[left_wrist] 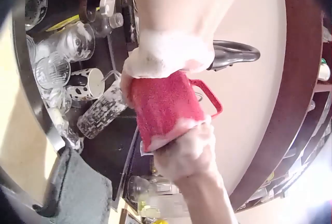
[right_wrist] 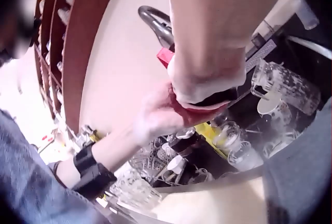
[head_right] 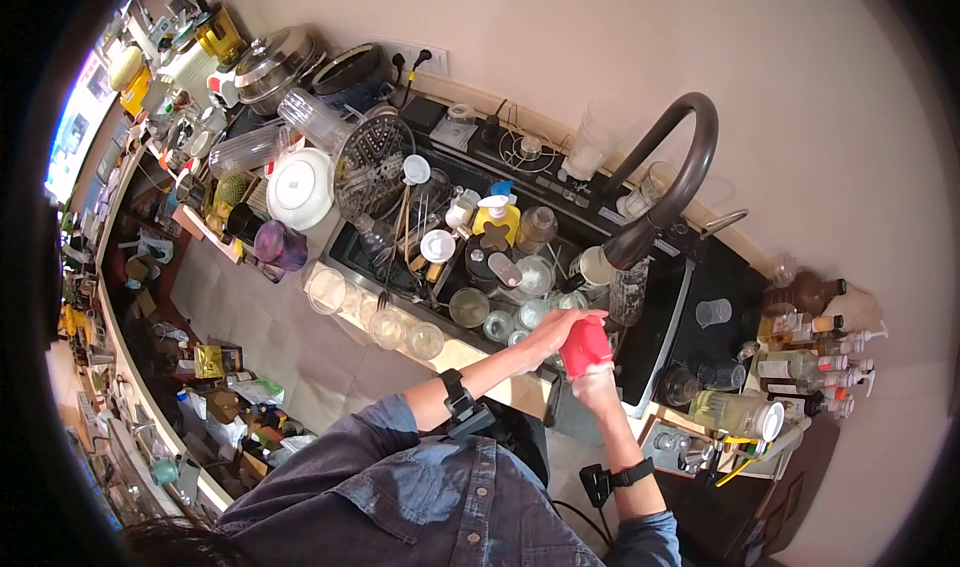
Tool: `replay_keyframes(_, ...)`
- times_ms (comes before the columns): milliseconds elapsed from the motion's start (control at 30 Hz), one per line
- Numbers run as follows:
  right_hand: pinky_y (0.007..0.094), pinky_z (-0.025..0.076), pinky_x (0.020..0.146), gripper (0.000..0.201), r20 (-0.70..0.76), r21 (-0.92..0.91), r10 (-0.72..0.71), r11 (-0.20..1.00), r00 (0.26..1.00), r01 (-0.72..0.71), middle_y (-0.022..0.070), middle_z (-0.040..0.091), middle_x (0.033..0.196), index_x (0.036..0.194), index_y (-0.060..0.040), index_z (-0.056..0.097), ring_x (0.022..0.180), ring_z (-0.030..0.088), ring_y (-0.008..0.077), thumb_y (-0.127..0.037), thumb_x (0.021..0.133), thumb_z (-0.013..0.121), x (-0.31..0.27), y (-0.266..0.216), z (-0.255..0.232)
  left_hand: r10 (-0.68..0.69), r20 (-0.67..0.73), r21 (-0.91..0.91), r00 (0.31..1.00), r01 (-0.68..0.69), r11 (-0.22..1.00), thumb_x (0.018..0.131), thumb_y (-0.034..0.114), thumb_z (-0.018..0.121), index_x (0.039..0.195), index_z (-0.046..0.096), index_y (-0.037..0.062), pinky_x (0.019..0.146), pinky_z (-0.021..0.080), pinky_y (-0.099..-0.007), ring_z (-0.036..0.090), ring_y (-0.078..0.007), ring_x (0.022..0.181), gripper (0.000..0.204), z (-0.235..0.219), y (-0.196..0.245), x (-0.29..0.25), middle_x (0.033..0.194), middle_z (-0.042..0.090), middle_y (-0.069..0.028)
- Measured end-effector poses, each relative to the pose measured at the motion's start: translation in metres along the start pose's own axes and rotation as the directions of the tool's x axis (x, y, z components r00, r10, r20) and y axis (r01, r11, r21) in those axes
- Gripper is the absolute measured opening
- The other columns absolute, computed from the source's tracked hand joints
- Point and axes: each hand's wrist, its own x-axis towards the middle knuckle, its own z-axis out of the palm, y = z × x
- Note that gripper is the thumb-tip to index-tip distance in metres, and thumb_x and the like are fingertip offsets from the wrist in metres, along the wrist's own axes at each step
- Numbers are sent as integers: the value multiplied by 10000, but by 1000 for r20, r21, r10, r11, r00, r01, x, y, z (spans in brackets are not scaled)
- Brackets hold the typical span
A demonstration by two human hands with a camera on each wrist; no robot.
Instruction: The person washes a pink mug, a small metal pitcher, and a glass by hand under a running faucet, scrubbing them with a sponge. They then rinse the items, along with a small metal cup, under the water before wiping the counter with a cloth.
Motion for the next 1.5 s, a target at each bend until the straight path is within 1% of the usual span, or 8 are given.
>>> replay_keyframes(67,383,482,714,348,71,-525,-186,828,980,195,125,600,946,998,-66,573,856,578,317,-63,653,624,2,6,0,-151,50,-34,987,153,988,920,290,389,1197,571,145,905,389,-323,524,-162,1006,362,3,4,3,1107,582,-45)
replay_keyframes(300,420,474,761,417,57,-415,-93,903,994,108,146,590,997,1056,-78,554,923,566,346,-68,645,625,-8,9,-3,-373,139,109,917,360,926,756,400,645,1136,553,154,802,421,-313,526,-130,984,462,10,45,-11,1045,577,-12)
replay_keyframes(667,308,482,783,406,124,599,314,733,941,-324,69,590,1066,1151,-112,513,981,579,211,-88,750,575,-12,39,23,-232,129,-24,964,236,971,778,318,620,1129,541,133,892,372,-279,498,-131,1033,404,5,32,-22,1082,549,-19)
replay_keyframes(933,333,491,806,339,98,-352,119,933,988,-77,113,586,1084,1156,-78,508,961,596,254,-153,827,526,1,-17,1,-115,203,57,973,105,993,799,318,588,1111,551,111,892,368,-282,492,-134,1033,376,-7,22,-12,1082,549,-16)
replay_keyframes(1033,357,480,817,428,-55,254,-31,966,998,44,105,596,1058,1114,-113,543,993,570,294,-99,692,614,1,-5,10,-235,142,146,962,214,966,784,332,589,1098,565,92,858,399,-297,503,-142,1020,395,-6,42,-15,1069,560,-34)
replay_keyframes(1133,395,476,821,428,283,-460,146,888,948,1,134,593,1046,1103,-98,550,997,556,335,-104,680,616,-2,-9,14,-291,-36,298,956,288,910,736,351,611,1027,614,71,788,450,-320,555,-168,930,404,0,42,-12,998,600,-75)
replay_keyframes(1367,404,527,645,321,-92,-33,-210,978,973,208,103,612,997,1133,-73,511,849,620,287,-170,827,495,0,-4,19,-250,-301,108,920,294,950,683,303,680,930,661,29,690,483,-315,603,-179,758,369,9,17,-13,873,640,-98)
replay_keyframes(1500,263,488,434,276,370,929,635,-268,678,-255,57,605,890,1071,-95,515,587,592,159,-248,896,367,13,-3,21,-87,-223,-82,971,70,994,752,262,668,931,652,18,720,468,-288,583,-139,801,304,11,18,-13,908,631,-68)
